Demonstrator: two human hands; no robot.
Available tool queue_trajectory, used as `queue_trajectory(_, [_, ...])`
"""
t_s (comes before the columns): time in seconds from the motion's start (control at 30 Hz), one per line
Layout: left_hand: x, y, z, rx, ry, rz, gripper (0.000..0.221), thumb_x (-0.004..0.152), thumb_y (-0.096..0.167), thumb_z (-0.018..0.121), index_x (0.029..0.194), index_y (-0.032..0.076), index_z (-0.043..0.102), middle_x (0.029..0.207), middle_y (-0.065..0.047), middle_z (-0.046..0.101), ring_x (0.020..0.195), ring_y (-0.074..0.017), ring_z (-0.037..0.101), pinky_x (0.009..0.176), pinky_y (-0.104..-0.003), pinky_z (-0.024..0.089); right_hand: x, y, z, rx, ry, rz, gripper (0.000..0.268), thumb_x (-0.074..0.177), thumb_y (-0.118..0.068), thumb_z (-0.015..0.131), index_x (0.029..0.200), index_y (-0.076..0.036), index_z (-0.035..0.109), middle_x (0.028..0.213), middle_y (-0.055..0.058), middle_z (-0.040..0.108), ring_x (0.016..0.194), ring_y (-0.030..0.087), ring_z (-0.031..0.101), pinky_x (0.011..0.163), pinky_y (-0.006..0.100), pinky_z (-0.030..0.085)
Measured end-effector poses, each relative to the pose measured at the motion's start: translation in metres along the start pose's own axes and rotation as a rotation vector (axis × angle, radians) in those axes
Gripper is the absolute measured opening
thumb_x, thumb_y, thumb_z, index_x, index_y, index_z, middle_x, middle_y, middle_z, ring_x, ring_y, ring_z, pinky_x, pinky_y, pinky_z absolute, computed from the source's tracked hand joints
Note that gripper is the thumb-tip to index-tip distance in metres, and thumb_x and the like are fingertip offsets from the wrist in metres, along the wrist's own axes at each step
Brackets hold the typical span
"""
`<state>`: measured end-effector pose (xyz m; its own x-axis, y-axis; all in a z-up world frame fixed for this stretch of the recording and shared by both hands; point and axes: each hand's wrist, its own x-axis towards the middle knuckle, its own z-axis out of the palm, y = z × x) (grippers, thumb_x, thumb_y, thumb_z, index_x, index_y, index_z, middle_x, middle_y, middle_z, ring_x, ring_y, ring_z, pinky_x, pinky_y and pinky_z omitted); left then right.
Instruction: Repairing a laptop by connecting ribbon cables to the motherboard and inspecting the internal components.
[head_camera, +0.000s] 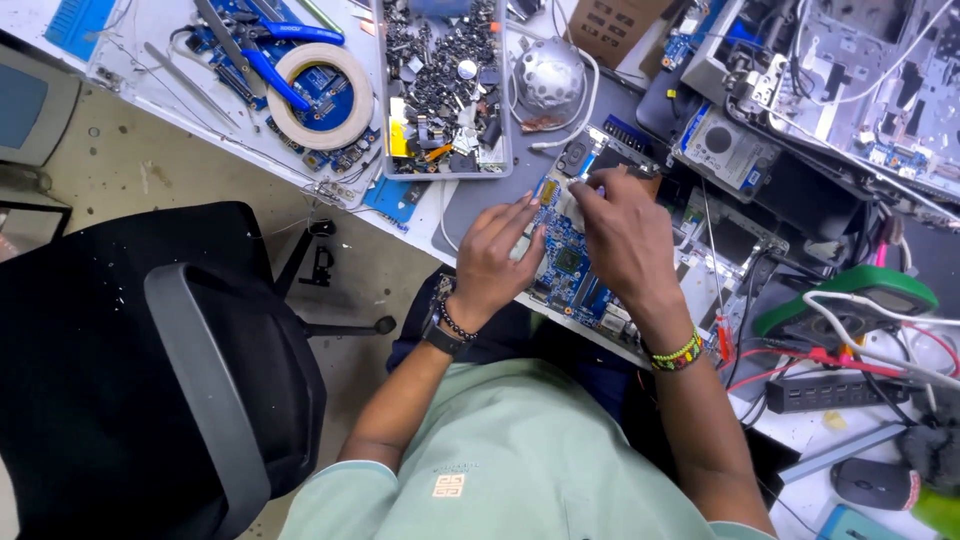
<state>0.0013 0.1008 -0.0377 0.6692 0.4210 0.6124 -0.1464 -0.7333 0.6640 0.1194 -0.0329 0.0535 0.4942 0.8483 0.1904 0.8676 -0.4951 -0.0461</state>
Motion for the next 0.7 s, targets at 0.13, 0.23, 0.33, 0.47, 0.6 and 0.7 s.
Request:
queue_trajectory(0.13, [-0.003, -0.007, 0.003, -0.026, 0.064, 0.018, 0.032, 0.086, 0.011, 0.08, 0.116, 0.001, 0.075, 0.107, -0.019, 0.077, 0.101, -0.0323, 0.076, 0.09, -0.038, 0.061, 0.012, 0.007, 0.027, 0.01, -0.03, -0.13, 0.017, 0.092, -0.006, 0.067, 0.103, -0.013, 0.078, 0.107, 0.009, 0.068, 0.091, 0.03, 0.067, 0.053, 0.038, 0.056])
queue_trajectory(0.23, [0.0, -0.003, 0.001, -0.029, 0.068, 0.007, 0.031, 0.085, 0.009, 0.079, 0.115, -0.001, 0.075, 0.107, -0.02, 0.077, 0.101, -0.033, 0.076, 0.09, -0.039, 0.061, 0.009, 0.016, 0.037, -0.124, -0.017, -0.213, 0.013, 0.088, -0.009, 0.067, 0.091, -0.019, 0.075, 0.103, 0.003, 0.067, 0.094, 0.024, 0.064, 0.057, 0.031, 0.055])
queue_trajectory(0.33, [-0.001, -0.005, 0.0, -0.01, 0.063, 0.012, 0.032, 0.087, 0.01, 0.079, 0.117, -0.001, 0.074, 0.11, -0.019, 0.076, 0.104, -0.0315, 0.075, 0.09, -0.037, 0.061, 0.014, 0.015, 0.032, -0.158, -0.047, -0.294, 0.017, 0.088, -0.004, 0.066, 0.09, -0.018, 0.077, 0.103, 0.002, 0.071, 0.097, 0.022, 0.066, 0.064, 0.028, 0.056])
queue_trajectory(0.47, [-0.001, -0.006, -0.002, -0.006, 0.072, 0.015, 0.032, 0.086, 0.009, 0.08, 0.116, -0.001, 0.074, 0.108, -0.019, 0.076, 0.103, -0.0319, 0.075, 0.09, -0.037, 0.061, 0.019, 0.024, 0.044, -0.168, -0.045, -0.401, 0.023, 0.082, -0.001, 0.069, 0.096, -0.018, 0.074, 0.105, 0.002, 0.069, 0.1, 0.025, 0.064, 0.064, 0.033, 0.053])
queue_trajectory(0.6, [0.0, -0.003, -0.004, -0.02, 0.051, 0.0, 0.032, 0.086, 0.008, 0.08, 0.116, -0.002, 0.074, 0.109, -0.02, 0.076, 0.102, -0.0326, 0.075, 0.09, -0.038, 0.061, 0.024, 0.027, 0.041, -0.191, -0.045, -0.468, 0.026, 0.083, -0.004, 0.072, 0.104, -0.019, 0.073, 0.104, 0.004, 0.067, 0.101, 0.027, 0.064, 0.067, 0.036, 0.049])
queue_trajectory(0.7, [0.003, 0.0, -0.006, -0.024, 0.027, -0.012, 0.032, 0.087, 0.009, 0.079, 0.117, -0.003, 0.074, 0.109, -0.022, 0.076, 0.101, -0.0343, 0.075, 0.089, -0.04, 0.061, 0.023, 0.029, 0.044, -0.204, -0.021, -0.483, 0.024, 0.087, -0.006, 0.072, 0.107, -0.018, 0.071, 0.104, 0.004, 0.062, 0.105, 0.028, 0.062, 0.068, 0.036, 0.047])
